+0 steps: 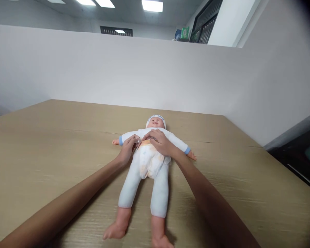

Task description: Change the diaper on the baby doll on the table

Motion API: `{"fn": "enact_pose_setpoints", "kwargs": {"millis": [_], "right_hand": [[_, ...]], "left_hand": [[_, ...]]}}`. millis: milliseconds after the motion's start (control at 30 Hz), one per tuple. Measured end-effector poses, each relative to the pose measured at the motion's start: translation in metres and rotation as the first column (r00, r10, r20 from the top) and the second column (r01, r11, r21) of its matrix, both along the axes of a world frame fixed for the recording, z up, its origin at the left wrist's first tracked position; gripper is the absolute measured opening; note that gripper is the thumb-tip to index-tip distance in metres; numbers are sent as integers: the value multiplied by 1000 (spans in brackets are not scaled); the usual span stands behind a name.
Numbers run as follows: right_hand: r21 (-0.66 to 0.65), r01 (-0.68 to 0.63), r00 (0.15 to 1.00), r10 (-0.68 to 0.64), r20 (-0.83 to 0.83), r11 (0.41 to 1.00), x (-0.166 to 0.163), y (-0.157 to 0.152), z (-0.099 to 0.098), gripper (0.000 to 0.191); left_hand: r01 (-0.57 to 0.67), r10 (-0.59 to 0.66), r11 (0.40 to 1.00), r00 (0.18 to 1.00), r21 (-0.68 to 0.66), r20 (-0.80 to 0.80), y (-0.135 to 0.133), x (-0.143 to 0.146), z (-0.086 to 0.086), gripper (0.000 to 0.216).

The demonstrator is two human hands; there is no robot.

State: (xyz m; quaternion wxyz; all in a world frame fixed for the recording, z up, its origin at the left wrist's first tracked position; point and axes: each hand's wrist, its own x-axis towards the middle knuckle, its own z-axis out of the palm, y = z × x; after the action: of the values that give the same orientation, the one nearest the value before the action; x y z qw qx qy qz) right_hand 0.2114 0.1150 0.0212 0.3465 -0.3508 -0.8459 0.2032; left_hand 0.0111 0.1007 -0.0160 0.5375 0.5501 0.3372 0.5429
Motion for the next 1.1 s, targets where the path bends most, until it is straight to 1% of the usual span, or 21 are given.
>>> {"fn": "enact_pose_setpoints", "kwargs": {"millis": [133,233,433,500,567,633,700,800,900,1000,1100], "right_hand": [[-3,-4,1000,4,-2,1000,-1,0,1,31],[-15,4,1000,-4,-7,1000,-1,-1,1,30],[-32,18,1000,-18,-11,999,-1,-1,0,33],[-26,7,1000,-7,-9,1000,-1,-1,0,32],[-29,5,1000,-5,-6,1000,-1,-1,0,32],[-34,11,1000,-11,4,999,-1,-1,1,33],[-32,16,1000,-16,9,999,-1,-2,1,33],[-29,14,1000,-14,11,999,0,-1,1,33],[-37,11,1000,-11,6,999,0,-1,1,30],[-36,2,1000,-2,-12,999,1,-2,1,24],[-37,-4,1000,3,-30,999,1,-4,3,21]], "left_hand": [[-27,27,1000,1000,3,-13,0,5,0,32],[-32,32,999,999,-20,4,-2,4,-3,33],[37,-32,997,996,-65,81,-4,3,-14,39],[62,-58,997,996,-49,72,-4,1,-16,38],[75,-75,997,997,4,17,-4,0,-17,37],[77,-76,996,996,52,-37,-4,-2,-17,36],[78,-75,995,996,63,-54,-5,-3,-16,34],[84,-82,995,996,50,-38,-6,-3,-15,34],[111,-111,993,994,33,12,-6,-1,-16,31],[142,-145,988,988,52,47,-4,-1,-19,28],[138,-141,987,989,78,36,-2,-1,-22,25]]}}
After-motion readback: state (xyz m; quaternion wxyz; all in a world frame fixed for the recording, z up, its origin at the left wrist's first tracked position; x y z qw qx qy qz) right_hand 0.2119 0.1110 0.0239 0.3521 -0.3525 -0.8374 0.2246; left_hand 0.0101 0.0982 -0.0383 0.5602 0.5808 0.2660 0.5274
